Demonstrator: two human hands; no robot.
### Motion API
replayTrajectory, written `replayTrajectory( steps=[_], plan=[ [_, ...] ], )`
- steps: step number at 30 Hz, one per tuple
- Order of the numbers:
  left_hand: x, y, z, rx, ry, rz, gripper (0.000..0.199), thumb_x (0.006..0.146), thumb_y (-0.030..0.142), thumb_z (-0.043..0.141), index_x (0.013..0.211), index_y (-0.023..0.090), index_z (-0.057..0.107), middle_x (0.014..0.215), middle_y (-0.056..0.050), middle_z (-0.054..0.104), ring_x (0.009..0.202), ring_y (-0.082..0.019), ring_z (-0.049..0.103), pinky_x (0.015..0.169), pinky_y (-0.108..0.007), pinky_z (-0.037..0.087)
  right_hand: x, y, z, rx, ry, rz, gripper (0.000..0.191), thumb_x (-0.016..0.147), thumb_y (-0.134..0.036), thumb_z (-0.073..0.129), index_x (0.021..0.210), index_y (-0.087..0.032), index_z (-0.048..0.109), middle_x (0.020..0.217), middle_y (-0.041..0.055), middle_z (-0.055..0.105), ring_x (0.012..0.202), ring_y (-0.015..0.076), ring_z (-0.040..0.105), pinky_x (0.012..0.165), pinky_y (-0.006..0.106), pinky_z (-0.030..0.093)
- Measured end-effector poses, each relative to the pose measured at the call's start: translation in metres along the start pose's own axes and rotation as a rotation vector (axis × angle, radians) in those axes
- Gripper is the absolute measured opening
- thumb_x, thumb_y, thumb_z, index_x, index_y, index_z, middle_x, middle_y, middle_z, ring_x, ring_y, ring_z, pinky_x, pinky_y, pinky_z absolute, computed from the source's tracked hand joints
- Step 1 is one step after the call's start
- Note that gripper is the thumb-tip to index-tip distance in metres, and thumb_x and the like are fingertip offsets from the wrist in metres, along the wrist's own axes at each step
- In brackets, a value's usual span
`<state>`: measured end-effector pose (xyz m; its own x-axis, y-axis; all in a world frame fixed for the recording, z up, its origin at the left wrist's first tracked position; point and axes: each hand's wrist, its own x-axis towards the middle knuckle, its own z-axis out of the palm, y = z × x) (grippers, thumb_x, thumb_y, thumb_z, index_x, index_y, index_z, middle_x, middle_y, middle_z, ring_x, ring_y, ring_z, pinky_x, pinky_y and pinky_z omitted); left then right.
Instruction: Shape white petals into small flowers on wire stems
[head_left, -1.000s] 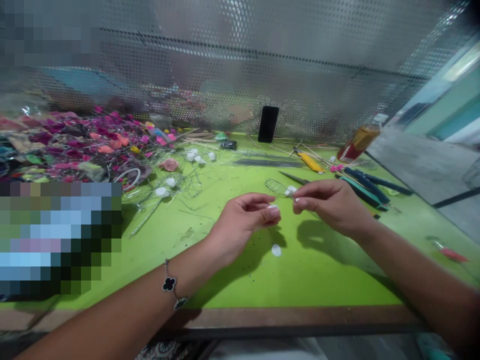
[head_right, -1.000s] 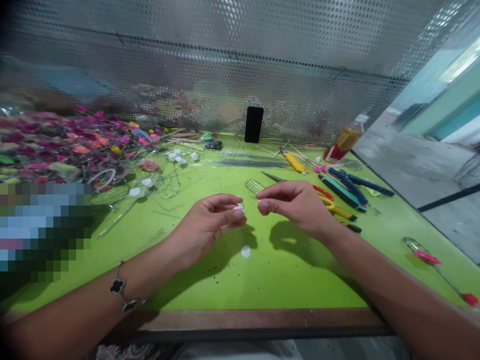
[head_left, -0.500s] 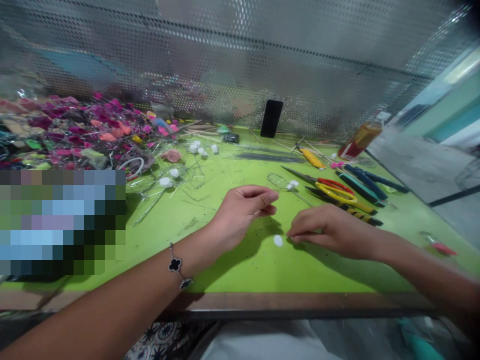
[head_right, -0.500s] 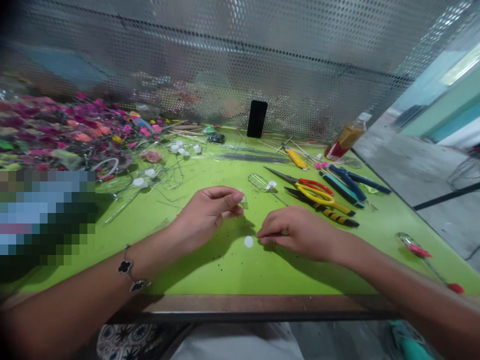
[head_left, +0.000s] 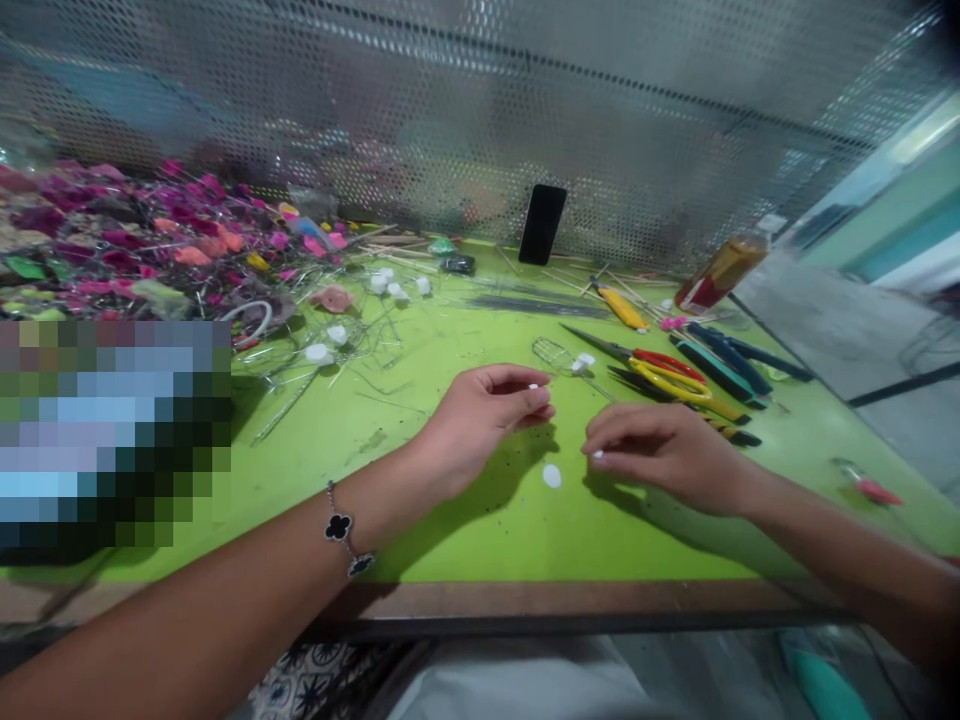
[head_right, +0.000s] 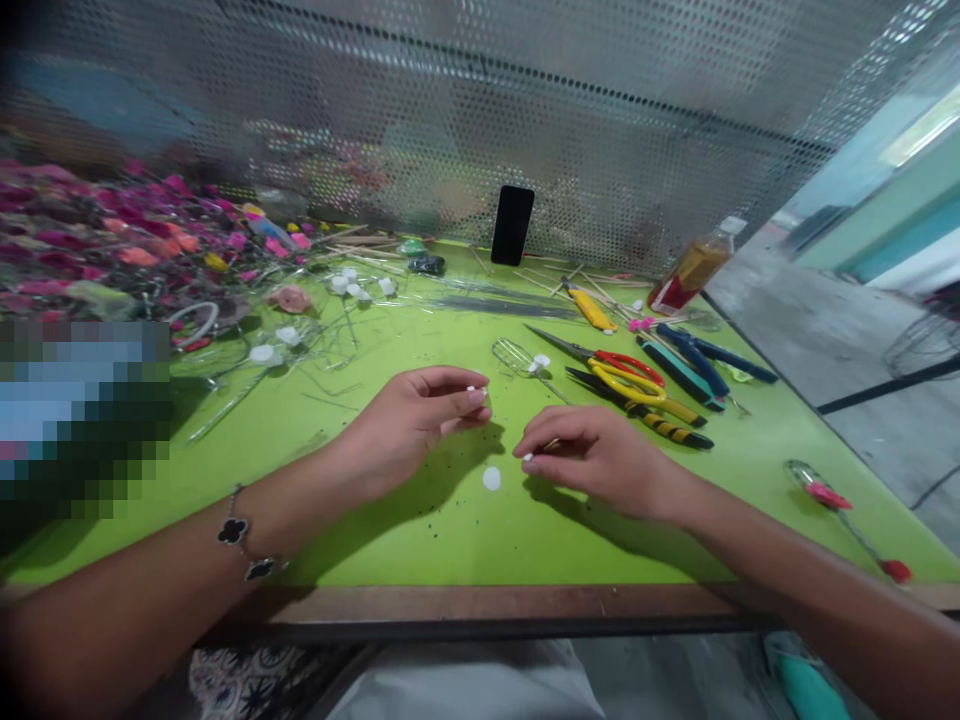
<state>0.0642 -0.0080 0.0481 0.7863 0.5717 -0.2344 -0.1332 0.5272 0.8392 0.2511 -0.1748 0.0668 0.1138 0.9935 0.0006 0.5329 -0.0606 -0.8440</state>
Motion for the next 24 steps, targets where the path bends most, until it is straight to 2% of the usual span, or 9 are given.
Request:
replayTrajectory(
  steps=[3,6,8,11,13,17,20,22,24],
  plan=[
    [-0.001,0.002,0.001,0.014,0.012,-0.010,0.010,0.090,0.003,0.082,0.096,0.012,0.082,0.089,-0.006,0.080,0.080,-0.017,0.079,0.098,-0.040,0.063,-0.001,0.002,-0.003,0.193,0.042,0.174,0.025,0.088,-0.047,0.089,0.097,-0.023,0.089,0.086,0.0080,0.085,0.075,0.0210,0.079,0.070,0.031,0.066],
    [-0.001,0.004,0.002,0.035,0.010,-0.019,0.009,0.091,0.004,0.082,0.096,0.012,0.082,0.091,-0.007,0.080,0.080,-0.017,0.079,0.098,-0.040,0.063,-0.002,0.006,-0.004,0.277,0.071,0.232,0.033,0.084,-0.054,0.091,0.094,-0.022,0.090,0.078,0.0081,0.084,0.069,0.0217,0.079,0.070,0.034,0.068],
    [-0.002,0.005,0.003,0.047,0.010,-0.026,0.009,0.091,0.004,0.081,0.096,0.011,0.082,0.091,-0.007,0.080,0.081,-0.017,0.079,0.099,-0.040,0.063,-0.002,0.009,-0.004,0.275,0.077,0.258,0.033,0.080,-0.053,0.095,0.094,-0.023,0.091,0.080,0.0085,0.085,0.071,0.0230,0.080,0.071,0.036,0.069],
    [-0.003,0.006,0.003,0.055,0.012,-0.028,0.008,0.091,0.005,0.082,0.096,0.011,0.082,0.092,-0.008,0.079,0.081,-0.018,0.079,0.100,-0.042,0.062,-0.001,0.012,-0.006,0.242,0.064,0.264,0.027,0.071,-0.047,0.101,0.088,-0.028,0.092,0.095,0.0077,0.087,0.084,0.0251,0.082,0.079,0.037,0.069],
    [-0.004,0.007,0.003,0.057,0.000,-0.024,0.008,0.091,0.006,0.083,0.096,0.012,0.082,0.093,-0.008,0.079,0.081,-0.018,0.079,0.100,-0.043,0.062,-0.001,0.012,-0.007,0.204,0.052,0.270,0.026,0.069,-0.046,0.102,0.086,-0.028,0.091,0.096,0.0068,0.087,0.084,0.0248,0.082,0.077,0.036,0.069],
    [-0.004,0.006,0.001,0.065,-0.022,-0.012,0.008,0.091,0.008,0.084,0.096,0.012,0.082,0.091,-0.008,0.079,0.081,-0.018,0.079,0.099,-0.044,0.061,-0.001,0.009,-0.008,0.075,0.059,0.267,0.036,0.080,-0.056,0.093,0.092,-0.021,0.091,0.079,0.0076,0.084,0.069,0.0225,0.077,0.065,0.033,0.065],
    [-0.003,0.005,0.000,0.079,-0.023,-0.009,0.007,0.090,0.010,0.085,0.096,0.013,0.082,0.090,-0.008,0.080,0.081,-0.018,0.079,0.098,-0.043,0.061,-0.001,0.005,-0.008,0.017,0.022,0.209,0.040,0.088,-0.058,0.086,0.100,-0.021,0.091,0.088,0.0092,0.086,0.078,0.0247,0.080,0.071,0.035,0.067],
    [-0.003,0.005,0.000,0.087,-0.024,-0.006,0.008,0.090,0.011,0.086,0.096,0.013,0.082,0.091,-0.008,0.080,0.081,-0.018,0.079,0.098,-0.042,0.061,-0.001,0.003,-0.007,0.005,-0.013,0.204,0.038,0.089,-0.056,0.086,0.106,-0.023,0.089,0.097,0.0089,0.088,0.084,0.0256,0.082,0.075,0.035,0.067],
    [-0.003,0.005,0.001,0.091,-0.020,-0.002,0.008,0.089,0.011,0.086,0.096,0.013,0.082,0.089,-0.008,0.080,0.081,-0.018,0.078,0.097,-0.042,0.061,-0.001,0.001,-0.005,-0.030,-0.053,0.189,0.031,0.089,-0.050,0.086,0.104,-0.022,0.088,0.096,0.0077,0.088,0.083,0.0240,0.082,0.075,0.033,0.067]
  ],
)
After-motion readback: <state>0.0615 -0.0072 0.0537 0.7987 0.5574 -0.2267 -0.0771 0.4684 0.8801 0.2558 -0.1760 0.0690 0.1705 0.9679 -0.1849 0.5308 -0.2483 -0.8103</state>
